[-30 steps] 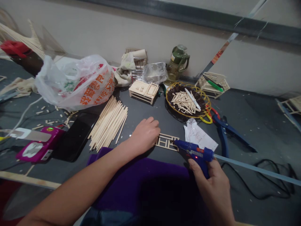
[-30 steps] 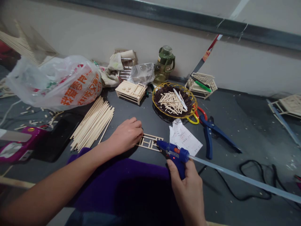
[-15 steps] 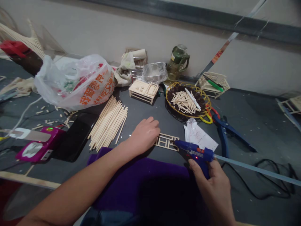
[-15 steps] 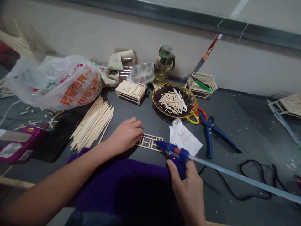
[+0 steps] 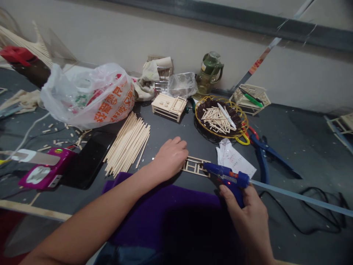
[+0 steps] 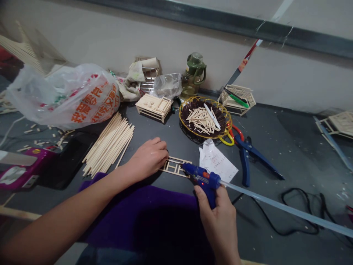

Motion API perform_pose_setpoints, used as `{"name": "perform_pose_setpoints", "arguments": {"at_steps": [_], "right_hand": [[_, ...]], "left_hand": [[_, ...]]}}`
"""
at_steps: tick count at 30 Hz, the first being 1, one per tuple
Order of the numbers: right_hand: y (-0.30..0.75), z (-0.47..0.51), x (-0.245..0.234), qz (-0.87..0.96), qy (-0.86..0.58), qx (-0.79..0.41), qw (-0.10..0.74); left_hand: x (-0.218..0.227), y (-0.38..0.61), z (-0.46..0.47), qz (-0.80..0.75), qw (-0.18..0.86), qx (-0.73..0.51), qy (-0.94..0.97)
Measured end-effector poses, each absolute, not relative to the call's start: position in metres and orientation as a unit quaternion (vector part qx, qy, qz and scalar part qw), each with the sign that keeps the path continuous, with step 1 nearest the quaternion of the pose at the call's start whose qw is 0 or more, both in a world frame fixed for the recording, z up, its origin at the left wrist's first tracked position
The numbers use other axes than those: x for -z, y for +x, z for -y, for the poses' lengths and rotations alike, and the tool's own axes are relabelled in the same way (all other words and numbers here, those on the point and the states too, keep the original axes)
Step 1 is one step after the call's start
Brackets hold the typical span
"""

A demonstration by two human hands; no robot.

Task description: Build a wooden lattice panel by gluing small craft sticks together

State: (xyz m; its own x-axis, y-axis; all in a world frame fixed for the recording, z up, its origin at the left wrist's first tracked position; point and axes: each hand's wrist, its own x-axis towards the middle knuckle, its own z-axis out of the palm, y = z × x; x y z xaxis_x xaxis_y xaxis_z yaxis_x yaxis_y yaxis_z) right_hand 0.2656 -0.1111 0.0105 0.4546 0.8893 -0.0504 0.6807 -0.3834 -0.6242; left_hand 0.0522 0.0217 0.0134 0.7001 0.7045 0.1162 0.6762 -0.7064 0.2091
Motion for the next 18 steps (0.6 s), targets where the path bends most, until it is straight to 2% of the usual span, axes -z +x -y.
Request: {"name": "perform_pose_setpoints", "arguments": {"at_steps": [18], "right_hand": [[0.2639,0.1096,-0.0070,0.482,-0.810,-0.200,0.266]], "left_hand": [[-0.0103,0.0512,-0.0219,-0.368,0.075,-0.112,0.920]]}}
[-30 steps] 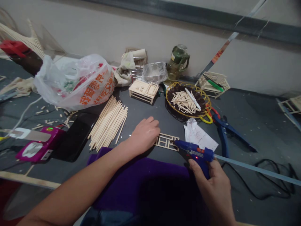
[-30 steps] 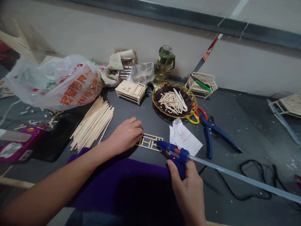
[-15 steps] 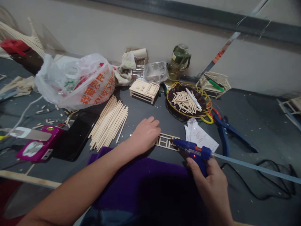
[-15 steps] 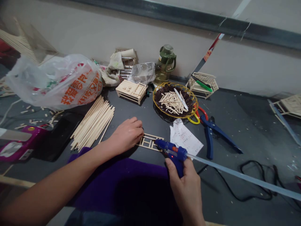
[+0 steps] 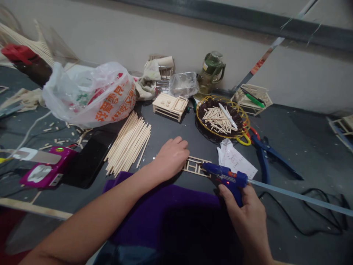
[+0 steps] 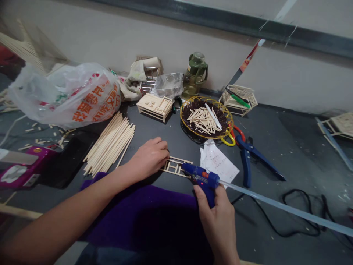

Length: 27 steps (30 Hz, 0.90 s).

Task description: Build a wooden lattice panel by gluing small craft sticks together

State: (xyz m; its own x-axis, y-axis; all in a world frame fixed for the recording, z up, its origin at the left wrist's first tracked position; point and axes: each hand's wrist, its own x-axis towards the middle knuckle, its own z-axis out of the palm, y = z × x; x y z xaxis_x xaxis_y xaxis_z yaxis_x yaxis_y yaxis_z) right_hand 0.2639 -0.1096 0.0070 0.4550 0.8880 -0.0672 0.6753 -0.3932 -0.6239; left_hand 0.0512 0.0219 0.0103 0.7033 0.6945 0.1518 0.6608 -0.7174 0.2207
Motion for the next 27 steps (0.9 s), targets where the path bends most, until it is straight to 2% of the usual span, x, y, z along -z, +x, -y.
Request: {"name": "perform_pose_setpoints", "arguments": {"at_steps": [27], "right_hand": [[0.2642,0.1126,-0.0109,0.494,-0.810,-0.192,0.250]], "left_hand": [[-0.0097,0.0510,-0.0227,-0.367,0.071,-0.116,0.920]]}}
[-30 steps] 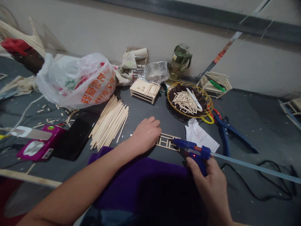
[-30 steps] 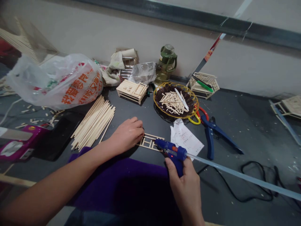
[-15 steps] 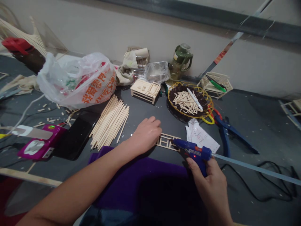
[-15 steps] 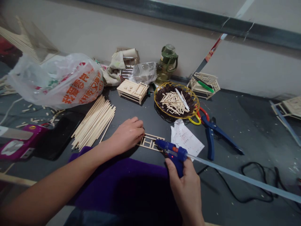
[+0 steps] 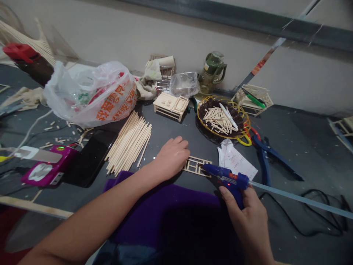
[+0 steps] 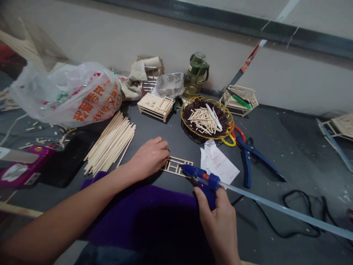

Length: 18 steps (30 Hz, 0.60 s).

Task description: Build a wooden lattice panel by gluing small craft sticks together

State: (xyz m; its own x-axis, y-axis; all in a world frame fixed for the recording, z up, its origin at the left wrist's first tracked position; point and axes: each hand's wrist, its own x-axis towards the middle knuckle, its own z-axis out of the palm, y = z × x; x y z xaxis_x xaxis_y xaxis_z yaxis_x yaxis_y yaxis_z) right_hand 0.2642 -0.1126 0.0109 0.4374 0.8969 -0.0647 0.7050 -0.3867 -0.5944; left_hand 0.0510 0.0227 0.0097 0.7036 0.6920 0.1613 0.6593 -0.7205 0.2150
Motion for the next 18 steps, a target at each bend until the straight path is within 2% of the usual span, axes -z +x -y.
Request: {"name": "perform_pose_setpoints", "arguments": {"at_steps": [18], "right_hand": [[0.2667,0.1156,-0.0158,0.501,-0.800,-0.200,0.264]], "left_hand": [[-0.0114,0.0511,-0.0219,-0.369,0.079,-0.111,0.919]]}}
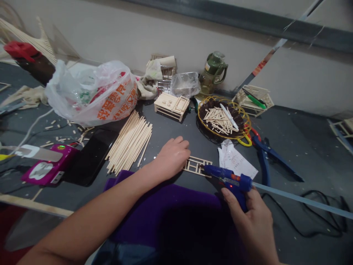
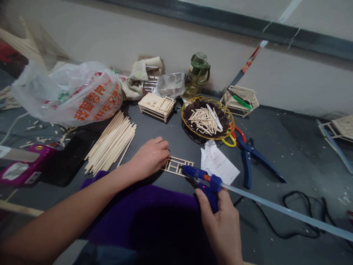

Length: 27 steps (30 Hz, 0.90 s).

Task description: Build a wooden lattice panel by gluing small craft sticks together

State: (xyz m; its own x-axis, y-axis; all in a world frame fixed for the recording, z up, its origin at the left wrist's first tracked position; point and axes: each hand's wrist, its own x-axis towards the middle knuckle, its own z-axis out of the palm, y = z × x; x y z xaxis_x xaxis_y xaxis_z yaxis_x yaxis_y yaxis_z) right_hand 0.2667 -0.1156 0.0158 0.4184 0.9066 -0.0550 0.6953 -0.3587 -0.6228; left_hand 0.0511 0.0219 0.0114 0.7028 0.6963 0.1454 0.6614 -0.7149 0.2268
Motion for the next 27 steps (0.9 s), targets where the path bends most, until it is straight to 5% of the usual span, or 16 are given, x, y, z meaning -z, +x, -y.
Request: {"name": "perform_pose_setpoints", "arguments": {"at_steps": [27], "right_hand": [[0.245,0.094,-0.011,0.527,-0.800,-0.189,0.215]], "left_hand": [[-0.008,0.050,-0.022,-0.366,0.081,-0.123,0.919]]}}
